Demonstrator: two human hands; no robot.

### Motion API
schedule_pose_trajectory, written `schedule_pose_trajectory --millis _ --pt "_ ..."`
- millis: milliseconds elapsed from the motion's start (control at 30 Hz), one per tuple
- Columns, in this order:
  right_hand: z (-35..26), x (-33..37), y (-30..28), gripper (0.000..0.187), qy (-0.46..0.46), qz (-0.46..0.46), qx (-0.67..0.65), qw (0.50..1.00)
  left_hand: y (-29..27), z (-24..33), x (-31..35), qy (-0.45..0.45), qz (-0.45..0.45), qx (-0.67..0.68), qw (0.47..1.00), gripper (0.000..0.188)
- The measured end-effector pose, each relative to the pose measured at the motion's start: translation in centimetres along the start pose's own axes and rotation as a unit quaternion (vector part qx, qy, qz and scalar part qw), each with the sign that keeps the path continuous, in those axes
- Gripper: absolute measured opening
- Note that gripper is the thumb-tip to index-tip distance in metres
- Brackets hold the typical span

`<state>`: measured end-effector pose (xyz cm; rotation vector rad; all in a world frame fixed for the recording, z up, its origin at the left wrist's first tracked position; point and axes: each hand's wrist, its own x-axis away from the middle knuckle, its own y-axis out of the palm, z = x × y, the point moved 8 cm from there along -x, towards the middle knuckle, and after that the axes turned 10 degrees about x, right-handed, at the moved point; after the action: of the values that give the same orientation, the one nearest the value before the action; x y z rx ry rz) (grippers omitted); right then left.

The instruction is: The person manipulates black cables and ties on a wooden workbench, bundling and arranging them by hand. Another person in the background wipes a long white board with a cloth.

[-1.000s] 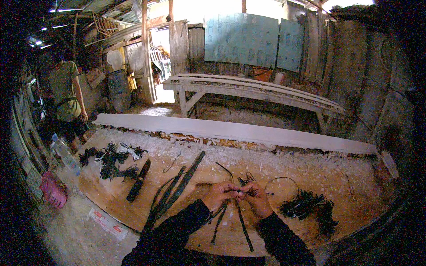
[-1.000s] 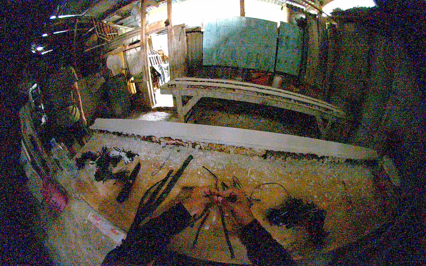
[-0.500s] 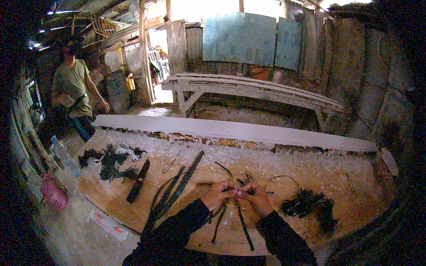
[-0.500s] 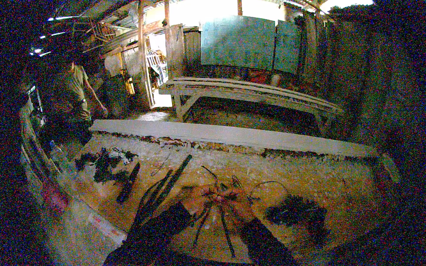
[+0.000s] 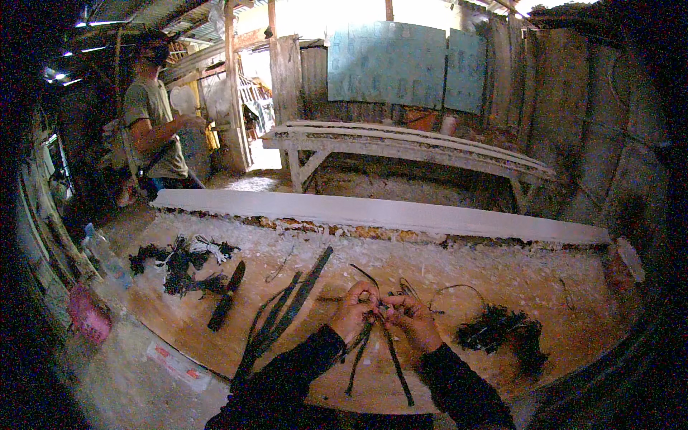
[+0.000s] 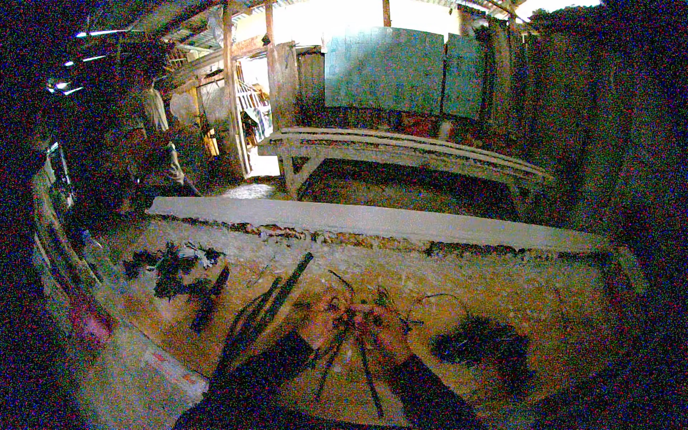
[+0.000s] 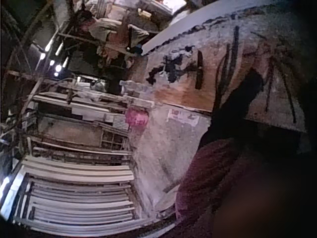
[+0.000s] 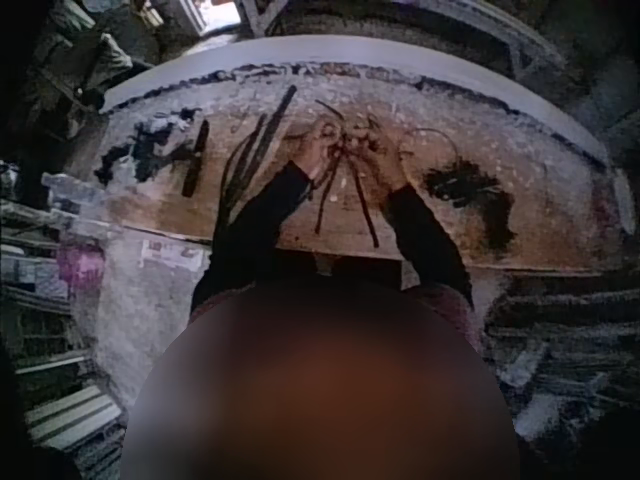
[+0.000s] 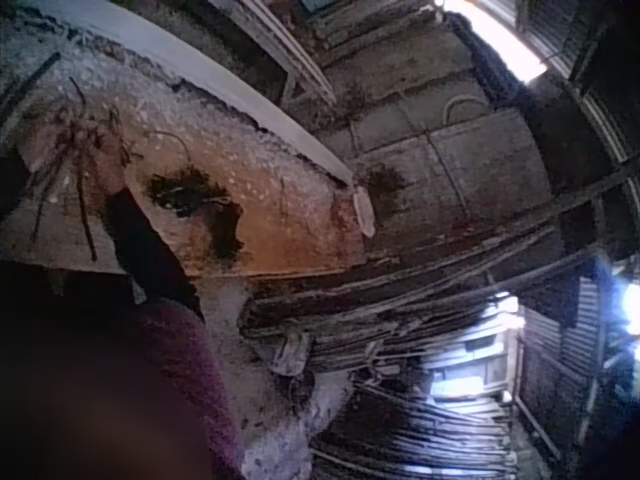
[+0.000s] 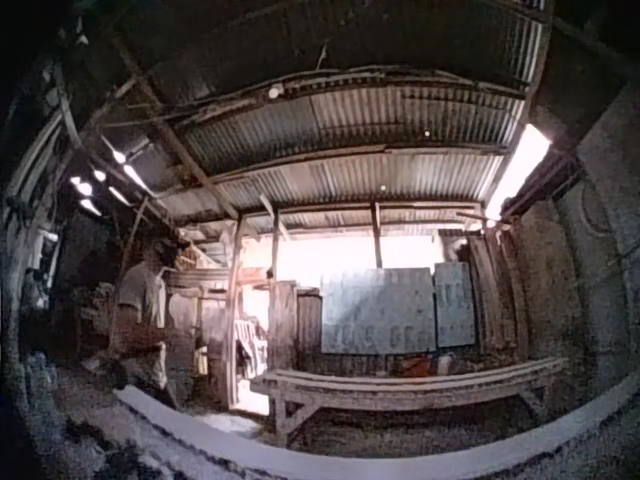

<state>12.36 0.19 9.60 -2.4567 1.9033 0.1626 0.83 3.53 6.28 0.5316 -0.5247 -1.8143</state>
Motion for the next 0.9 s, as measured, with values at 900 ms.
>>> schedule_pose_trajectory --millis 900 --pt "1.0 -0.7 -0.5 0.027 -0.045 -0.020 -0.037 0.998 1.8 0.6 0.5 0.007 -0.084 -0.131 0.988 0.014"
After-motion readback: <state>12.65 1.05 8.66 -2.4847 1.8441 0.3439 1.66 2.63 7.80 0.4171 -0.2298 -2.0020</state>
